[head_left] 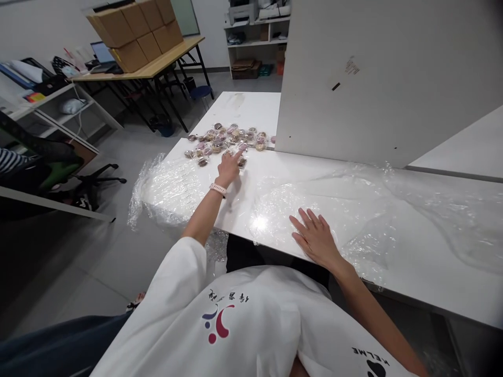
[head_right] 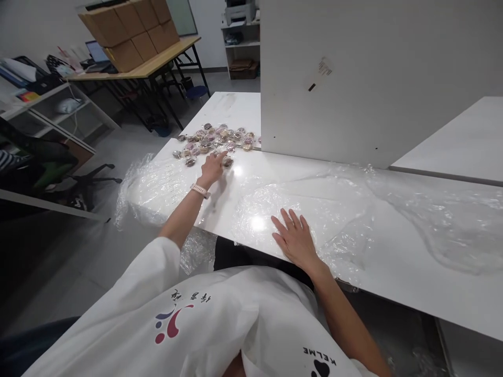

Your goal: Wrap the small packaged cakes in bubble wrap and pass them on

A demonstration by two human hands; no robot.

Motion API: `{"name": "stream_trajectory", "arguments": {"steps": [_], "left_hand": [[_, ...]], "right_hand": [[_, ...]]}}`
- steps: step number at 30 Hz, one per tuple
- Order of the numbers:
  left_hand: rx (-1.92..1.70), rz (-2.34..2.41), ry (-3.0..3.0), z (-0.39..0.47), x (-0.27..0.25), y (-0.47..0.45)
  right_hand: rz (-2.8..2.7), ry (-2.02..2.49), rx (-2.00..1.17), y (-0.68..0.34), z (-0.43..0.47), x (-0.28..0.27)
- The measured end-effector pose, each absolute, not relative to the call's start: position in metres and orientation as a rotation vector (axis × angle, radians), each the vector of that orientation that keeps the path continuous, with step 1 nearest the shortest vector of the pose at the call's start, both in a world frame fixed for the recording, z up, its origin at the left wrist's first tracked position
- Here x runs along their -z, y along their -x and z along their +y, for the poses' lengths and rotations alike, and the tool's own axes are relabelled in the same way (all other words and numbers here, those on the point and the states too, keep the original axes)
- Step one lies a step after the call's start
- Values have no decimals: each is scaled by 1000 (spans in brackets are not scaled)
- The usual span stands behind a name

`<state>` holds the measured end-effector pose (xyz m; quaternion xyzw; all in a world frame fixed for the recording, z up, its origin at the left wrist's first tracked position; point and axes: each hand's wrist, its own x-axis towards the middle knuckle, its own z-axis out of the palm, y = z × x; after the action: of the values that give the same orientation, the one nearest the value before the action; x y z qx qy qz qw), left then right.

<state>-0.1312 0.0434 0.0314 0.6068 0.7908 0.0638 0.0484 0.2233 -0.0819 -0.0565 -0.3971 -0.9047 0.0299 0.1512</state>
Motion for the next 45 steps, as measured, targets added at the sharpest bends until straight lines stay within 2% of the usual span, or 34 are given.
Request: {"name": "stream_trajectory", "arguments": {"steps": [7,11,15,19,23,28,32,40,45], "left_hand": [[-131,2312,-1824,79,-25,118],[-330,2254,-1929,49,-46,85],[-704,1647,-2309,-22,-42,4],[-441,1195,-2607,-84,-2,-58],[-322,1164,-2662,-99,23,-57],[-283,1179,-2655,-101,19,-27],[-247,1140,-2655,-121,19,-11],[-324,1138,-2517,-136,12,8],[-438,1214,-2132,-96,-13,4]], "right_hand": [[-2659,977,-221,-236,-78,49],[-2480,968,-390,-235,-78,45],[-1925,1192,-538,-241,-77,43],[-1509,1383,-584,-254,-81,43],[-1791,1289,-528,-264,-90,38],[-2378,1183,-473,-269,-101,35],[-2630,1117,-366,-277,-112,34],[-2607,1060,-273,-290,-134,40],[-2391,1145,-595,-288,-114,19]]}}
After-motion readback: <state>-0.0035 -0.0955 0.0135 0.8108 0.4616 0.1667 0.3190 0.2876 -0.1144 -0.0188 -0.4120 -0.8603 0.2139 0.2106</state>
